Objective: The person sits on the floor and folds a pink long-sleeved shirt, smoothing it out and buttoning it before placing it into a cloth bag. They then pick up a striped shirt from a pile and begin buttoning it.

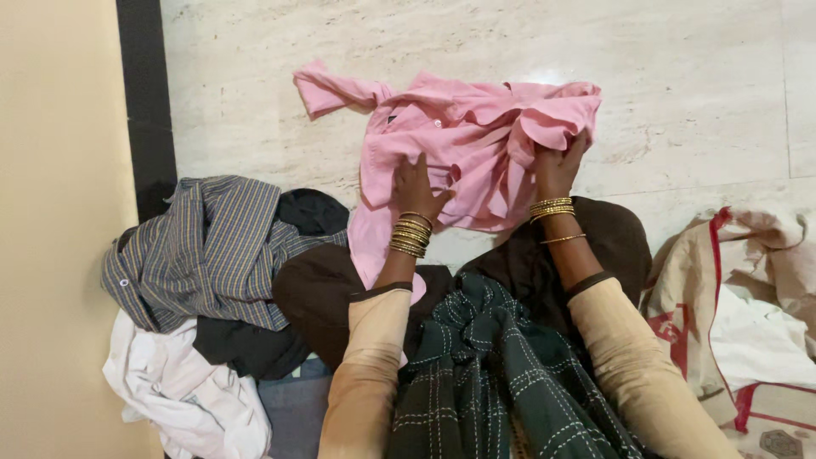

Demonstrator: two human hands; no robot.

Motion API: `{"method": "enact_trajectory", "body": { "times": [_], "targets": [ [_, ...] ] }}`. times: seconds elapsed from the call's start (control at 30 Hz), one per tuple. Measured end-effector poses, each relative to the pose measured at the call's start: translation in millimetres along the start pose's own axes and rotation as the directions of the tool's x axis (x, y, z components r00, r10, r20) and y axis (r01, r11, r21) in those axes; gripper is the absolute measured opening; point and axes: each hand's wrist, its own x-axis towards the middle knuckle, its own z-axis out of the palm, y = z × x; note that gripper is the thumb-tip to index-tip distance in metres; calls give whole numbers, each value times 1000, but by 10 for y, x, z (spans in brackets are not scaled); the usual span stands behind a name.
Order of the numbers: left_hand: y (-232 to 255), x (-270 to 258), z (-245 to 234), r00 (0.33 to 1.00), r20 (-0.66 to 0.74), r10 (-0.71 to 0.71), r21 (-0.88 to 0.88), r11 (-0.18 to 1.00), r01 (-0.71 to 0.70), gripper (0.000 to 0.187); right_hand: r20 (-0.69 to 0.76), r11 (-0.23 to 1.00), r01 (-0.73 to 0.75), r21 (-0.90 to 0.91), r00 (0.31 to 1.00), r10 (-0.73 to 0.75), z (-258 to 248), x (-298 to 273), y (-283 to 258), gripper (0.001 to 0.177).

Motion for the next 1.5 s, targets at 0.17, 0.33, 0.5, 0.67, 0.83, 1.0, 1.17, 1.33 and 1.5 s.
{"method": "enact_trajectory", "body": {
  "times": [0.17,0.33,0.5,0.67,0.83,1.0,1.17,1.33,1.5],
  "targets": [
    [339,-135,-131,978,209,17,161,986,-52,102,1,832,240,-500,961,-276,43,227,-517,91],
    [353,-227,52,976,100,194,135,969,-206,64,422,568,475,-672,876,-233,296,425,-652,76],
    [254,-91,52,967,253,-40,-165,983,84,39,357,282,255,-925,837,416,356,556,-803,73],
    [-185,386,-134,825,-537,-176,-221,973,64,44,513,271,566,-779,823,-246,249,565,-618,36],
    [-309,714,-150,893,-264,-364,-268,917,294,47,612,681,604,-413,738,-284,536,688,-452,31],
    [214,384,97,949,-280,145,-388,887,-250,30,611,722,602,-341,726,-316,914,868,-423,37],
    [730,-51,86,931,97,352,-218,920,-325,34,844,678,723,-136,442,-302,1583,666,-541,92],
    [686,-220,164,876,84,475,-166,874,-457,17,925,552,742,-380,316,212,1848,128,-531,55],
    [330,-305,153,983,126,134,-20,991,-133,63,546,972,174,-157,835,-61,1035,1169,-166,13]
  ]
}}
